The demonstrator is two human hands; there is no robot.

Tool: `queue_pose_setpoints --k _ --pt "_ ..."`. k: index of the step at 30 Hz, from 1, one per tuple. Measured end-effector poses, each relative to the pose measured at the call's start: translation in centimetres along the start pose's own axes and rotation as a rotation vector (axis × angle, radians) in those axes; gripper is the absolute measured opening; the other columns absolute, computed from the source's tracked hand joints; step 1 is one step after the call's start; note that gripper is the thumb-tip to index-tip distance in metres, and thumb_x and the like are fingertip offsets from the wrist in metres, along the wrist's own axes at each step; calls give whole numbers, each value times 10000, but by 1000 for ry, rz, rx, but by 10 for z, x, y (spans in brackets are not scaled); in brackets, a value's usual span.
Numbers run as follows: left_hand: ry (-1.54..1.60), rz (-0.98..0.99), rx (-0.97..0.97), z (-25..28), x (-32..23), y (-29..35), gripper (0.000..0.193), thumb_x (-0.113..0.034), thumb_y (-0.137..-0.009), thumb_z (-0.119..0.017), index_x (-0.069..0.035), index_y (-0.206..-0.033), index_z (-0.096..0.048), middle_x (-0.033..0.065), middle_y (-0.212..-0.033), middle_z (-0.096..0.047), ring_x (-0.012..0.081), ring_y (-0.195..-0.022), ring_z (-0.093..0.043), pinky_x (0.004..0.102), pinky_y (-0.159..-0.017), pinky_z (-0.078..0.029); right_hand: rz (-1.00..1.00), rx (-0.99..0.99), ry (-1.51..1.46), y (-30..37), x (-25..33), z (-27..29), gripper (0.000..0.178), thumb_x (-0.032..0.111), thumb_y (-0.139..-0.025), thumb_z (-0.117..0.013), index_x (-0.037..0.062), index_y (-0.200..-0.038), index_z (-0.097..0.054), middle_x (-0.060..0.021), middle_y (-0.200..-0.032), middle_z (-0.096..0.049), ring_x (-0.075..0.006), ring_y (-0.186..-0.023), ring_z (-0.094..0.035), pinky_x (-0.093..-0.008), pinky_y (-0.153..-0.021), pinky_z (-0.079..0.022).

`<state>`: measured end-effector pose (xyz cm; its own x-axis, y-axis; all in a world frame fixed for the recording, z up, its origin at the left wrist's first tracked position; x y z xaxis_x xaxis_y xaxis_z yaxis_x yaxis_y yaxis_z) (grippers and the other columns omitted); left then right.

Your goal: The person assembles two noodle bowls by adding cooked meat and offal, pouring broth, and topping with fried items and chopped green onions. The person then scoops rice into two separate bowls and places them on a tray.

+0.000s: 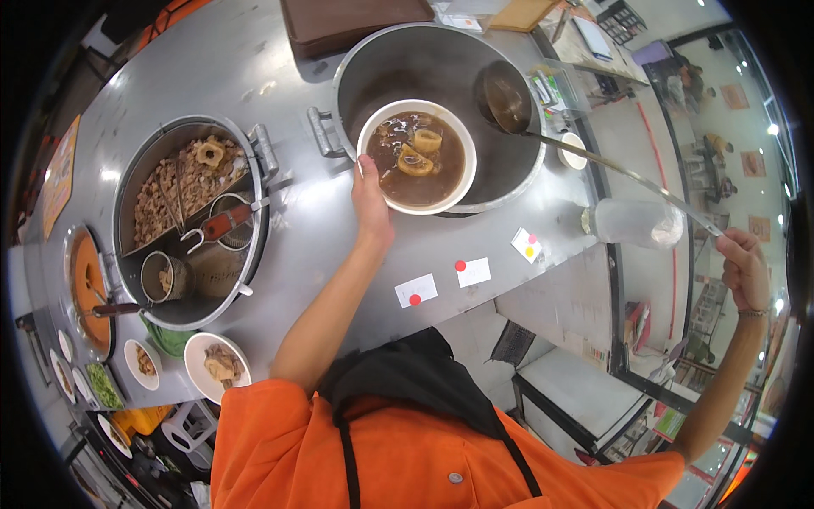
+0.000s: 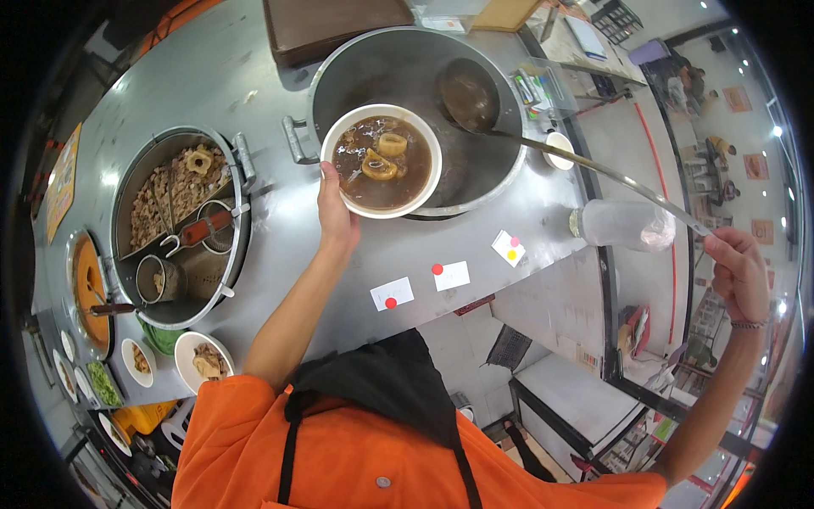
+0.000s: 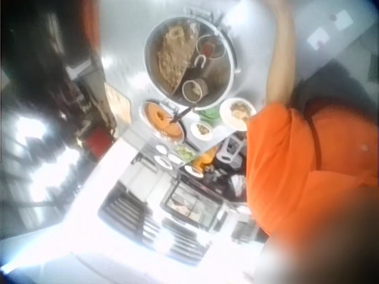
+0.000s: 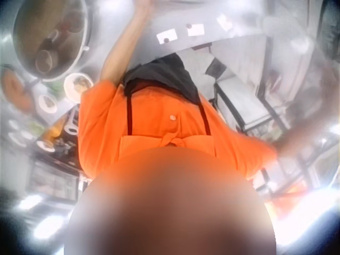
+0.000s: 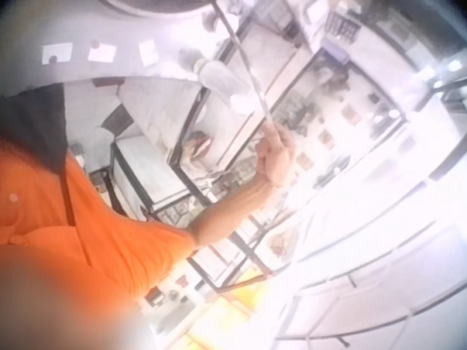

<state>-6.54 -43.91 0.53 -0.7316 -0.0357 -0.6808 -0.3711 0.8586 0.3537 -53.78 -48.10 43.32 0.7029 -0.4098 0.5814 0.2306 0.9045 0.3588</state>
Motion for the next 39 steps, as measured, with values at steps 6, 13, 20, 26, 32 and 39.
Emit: queue_pose_setpoints --k 6,13,20,26,32,39 --pt "2 10 -89 43 -25 43 615 -494 -1118 -402 -18 -1506 -422 126 -1438 -556 226 -1294 -579 374 -1077 -501 482 39 554 -81 -5 -133 328 266 -827 -820 -36 -905 -721 -71 -656 -626 -189 -585 -617 -362 -573 -468" --pt "14 -20 -183 106 -27 96 590 -461 -1129 -394 -13 -1511 -414 131 -1445 -554 223 -1312 -561 371 -1106 -468 634 -62 865 -126 -26 -305 259 237 -834 -778 -17 -878 -755 -252 -907 -736 -423 -854 -714 -488 -793 -559" --pt "36 -28 -259 164 -8 140 588 -437 -1135 -392 -5 -1534 -399 137 -1471 -535 229 -1330 -546 378 -1111 -464 674 69 875 -155 -43 -348 296 261 -819 -796 -14 -923 -762 -246 -852 -735 -409 -850 -724 -472 -816 -575" --pt "-49 -51 -395 197 5 166 565 -407 -1134 -432 19 -1503 -466 136 -1427 -577 195 -1291 -557 349 -1063 -473 722 43 827 -149 -50 -361 340 281 -828 -798 -6 -1008 -760 -237 -970 -750 -402 -932 -722 -463 -874 -568" --pt "-299 -35 -474 215 4 178 538 -395 -1119 -494 37 -1434 -549 124 -1335 -636 166 -1148 -624 328 -950 -516 618 80 908 -128 -39 -391 318 253 -841 -782 -1 -1029 -759 -238 -1034 -745 -409 -1041 -703 -472 -927 -557" --pt "88 -60 -566 257 10 263 602 -388 -1102 -512 14 -1523 -354 208 -1418 -508 359 -1221 -606 479 -1005 -545 694 99 868 -133 -36 -412 353 256 -844 -755 0 -1086 -747 -224 -1123 -741 -386 -1100 -694 -464 -965 -552"
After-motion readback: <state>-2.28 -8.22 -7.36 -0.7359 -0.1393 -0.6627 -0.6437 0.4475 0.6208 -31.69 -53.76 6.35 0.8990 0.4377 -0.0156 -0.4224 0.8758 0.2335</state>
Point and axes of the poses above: each hand's wrist, its own y-axis away from the middle knuckle, its own z-axis out of the back of the hand, x = y × z, the point moved 7 cm from there along -y, towards the middle knuckle
